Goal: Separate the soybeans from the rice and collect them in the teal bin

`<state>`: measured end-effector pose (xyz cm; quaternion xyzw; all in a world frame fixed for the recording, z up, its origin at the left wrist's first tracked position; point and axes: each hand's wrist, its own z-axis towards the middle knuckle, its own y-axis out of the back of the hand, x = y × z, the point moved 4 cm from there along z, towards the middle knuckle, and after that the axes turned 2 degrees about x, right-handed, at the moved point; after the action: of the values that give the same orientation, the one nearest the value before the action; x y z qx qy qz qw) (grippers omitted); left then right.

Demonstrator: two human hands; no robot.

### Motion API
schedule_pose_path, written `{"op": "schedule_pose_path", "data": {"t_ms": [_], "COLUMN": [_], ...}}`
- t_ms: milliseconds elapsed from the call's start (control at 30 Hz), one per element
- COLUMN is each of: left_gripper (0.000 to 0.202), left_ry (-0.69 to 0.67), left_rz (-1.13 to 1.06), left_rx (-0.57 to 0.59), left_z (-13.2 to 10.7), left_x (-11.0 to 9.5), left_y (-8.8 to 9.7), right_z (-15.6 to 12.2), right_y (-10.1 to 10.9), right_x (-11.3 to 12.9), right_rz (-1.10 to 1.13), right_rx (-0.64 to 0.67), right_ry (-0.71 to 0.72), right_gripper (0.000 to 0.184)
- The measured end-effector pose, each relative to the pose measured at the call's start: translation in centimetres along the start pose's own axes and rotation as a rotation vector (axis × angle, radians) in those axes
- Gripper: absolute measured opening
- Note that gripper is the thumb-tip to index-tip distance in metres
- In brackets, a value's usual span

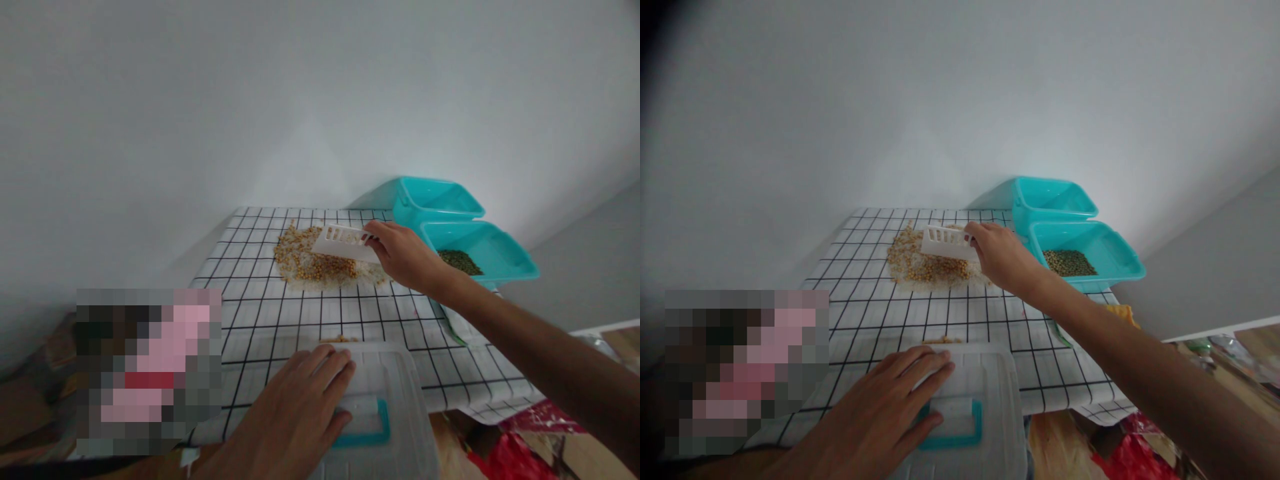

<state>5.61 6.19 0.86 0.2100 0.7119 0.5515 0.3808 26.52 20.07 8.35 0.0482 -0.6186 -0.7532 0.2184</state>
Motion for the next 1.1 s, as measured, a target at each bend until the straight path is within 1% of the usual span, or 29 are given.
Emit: {"op": "schedule_pose_path", "data": {"t_ms": [133, 233, 400, 567, 700, 867, 1100], "left_gripper": [0.045, 0.046, 0.046, 0.045, 0.046, 0.046, 0.045], "left_ry": [0.018, 0.022, 0.044, 0.035, 0.044, 0.048, 0.035], "left_rz": [-0.001, -0.004, -0.009, -0.014, -0.015, -0.028, -0.006], "left_rx": [0.020, 0.035, 0.060, 0.040, 0.049, 0.060, 0.051], "left_z": [0.0, 0.1, 0.3, 0.2, 0.2, 0.1, 0.3], "left_x": [0.0, 0.0, 0.0, 0.1, 0.2, 0.0, 0.0], "left_y": [-0.2, -0.2, -0.1, -0.3, -0.3, 0.1, 0.2], "right_z": [-0.2, -0.7, -1.8, -2.6, -2.4, -2.0, -2.7], "right_y": [-0.6, -0.9, -0.8, -0.6, -0.8, -1.2, -1.1], "right_x": [-0.2, -0.2, 0.3, 0.8, 0.6, 0.4, 0.9], "right_rz": [-0.007, 0.002, 0.023, 0.012, 0.007, -0.001, -0.028], "right_rx": [0.008, -0.010, -0.021, -0.035, -0.059, -0.036, -0.014], "right_ry": [-0.001, -0.001, 0.019, 0.046, 0.044, 0.048, 0.090], "right_gripper": [0.023, 0.025, 0.022, 0.021, 0.021, 0.021, 0.022]}}
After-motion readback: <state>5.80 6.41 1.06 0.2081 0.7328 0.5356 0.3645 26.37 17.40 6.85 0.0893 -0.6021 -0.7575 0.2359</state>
